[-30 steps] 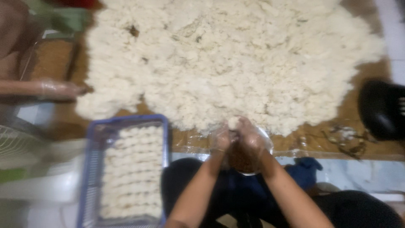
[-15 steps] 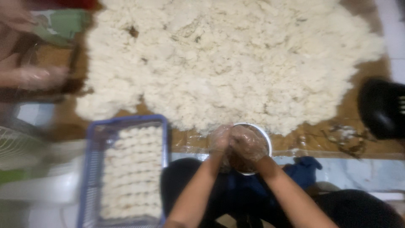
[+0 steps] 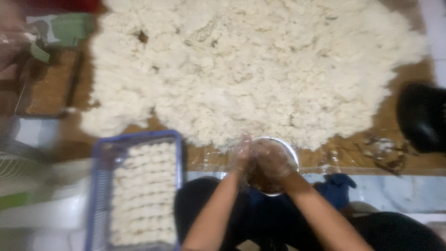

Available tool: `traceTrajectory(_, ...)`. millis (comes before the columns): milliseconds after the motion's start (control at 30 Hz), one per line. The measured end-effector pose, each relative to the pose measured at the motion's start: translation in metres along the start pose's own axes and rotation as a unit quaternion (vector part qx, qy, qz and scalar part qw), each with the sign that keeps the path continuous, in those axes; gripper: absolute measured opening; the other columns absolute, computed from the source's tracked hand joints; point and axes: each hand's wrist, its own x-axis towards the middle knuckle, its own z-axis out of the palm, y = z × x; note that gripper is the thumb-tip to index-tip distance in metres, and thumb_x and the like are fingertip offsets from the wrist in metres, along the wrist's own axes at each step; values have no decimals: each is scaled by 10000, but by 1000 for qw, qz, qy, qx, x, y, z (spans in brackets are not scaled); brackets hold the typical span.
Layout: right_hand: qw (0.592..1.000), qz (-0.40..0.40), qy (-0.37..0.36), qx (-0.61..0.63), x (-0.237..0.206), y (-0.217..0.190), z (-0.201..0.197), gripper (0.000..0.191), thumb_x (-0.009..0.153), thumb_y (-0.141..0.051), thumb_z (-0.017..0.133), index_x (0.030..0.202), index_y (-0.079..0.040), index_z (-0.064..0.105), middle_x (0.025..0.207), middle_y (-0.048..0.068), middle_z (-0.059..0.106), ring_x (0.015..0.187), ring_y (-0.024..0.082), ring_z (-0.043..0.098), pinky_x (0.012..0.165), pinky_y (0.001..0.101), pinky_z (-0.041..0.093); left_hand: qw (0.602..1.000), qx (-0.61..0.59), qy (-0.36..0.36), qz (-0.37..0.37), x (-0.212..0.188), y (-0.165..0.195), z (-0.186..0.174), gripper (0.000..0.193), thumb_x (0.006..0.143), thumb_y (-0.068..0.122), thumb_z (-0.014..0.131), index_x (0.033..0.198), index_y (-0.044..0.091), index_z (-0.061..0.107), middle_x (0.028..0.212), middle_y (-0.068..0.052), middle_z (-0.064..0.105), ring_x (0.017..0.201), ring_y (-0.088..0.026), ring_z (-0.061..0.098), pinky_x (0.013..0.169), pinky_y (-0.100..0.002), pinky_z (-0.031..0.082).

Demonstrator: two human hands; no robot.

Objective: The person, wearing plastic gloves, pinches off pieces of white dough, flattens them, places a scoop of brown filling from a bowl in the center, and wraps the dough around the filling to form balls. The finished balls are arranged in rows in a blue perforated tray beside them.

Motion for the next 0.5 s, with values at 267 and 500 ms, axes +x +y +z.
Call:
traceTrajectory(267,994,30,-46,94,-7,6,39,157,867,-94,609,962,-59,729,933,143,731,848,264,701,719,416,591,996,51,-60,28,21,-30,-12,481,1061,509,478,1135,68,655,854,-161,579,685,-256,488,601,-393,426)
traceTrajectory(500,982,164,89,-27,8,45,-29,222,811,-143,697,1024,-106,748,1071,158,730,958,309,696,835,429,575,914,279,-43,293,12,-27,-3,481,1067,487,484,1176,45,639,915,-203,541,746,-305,449,661,-434,405)
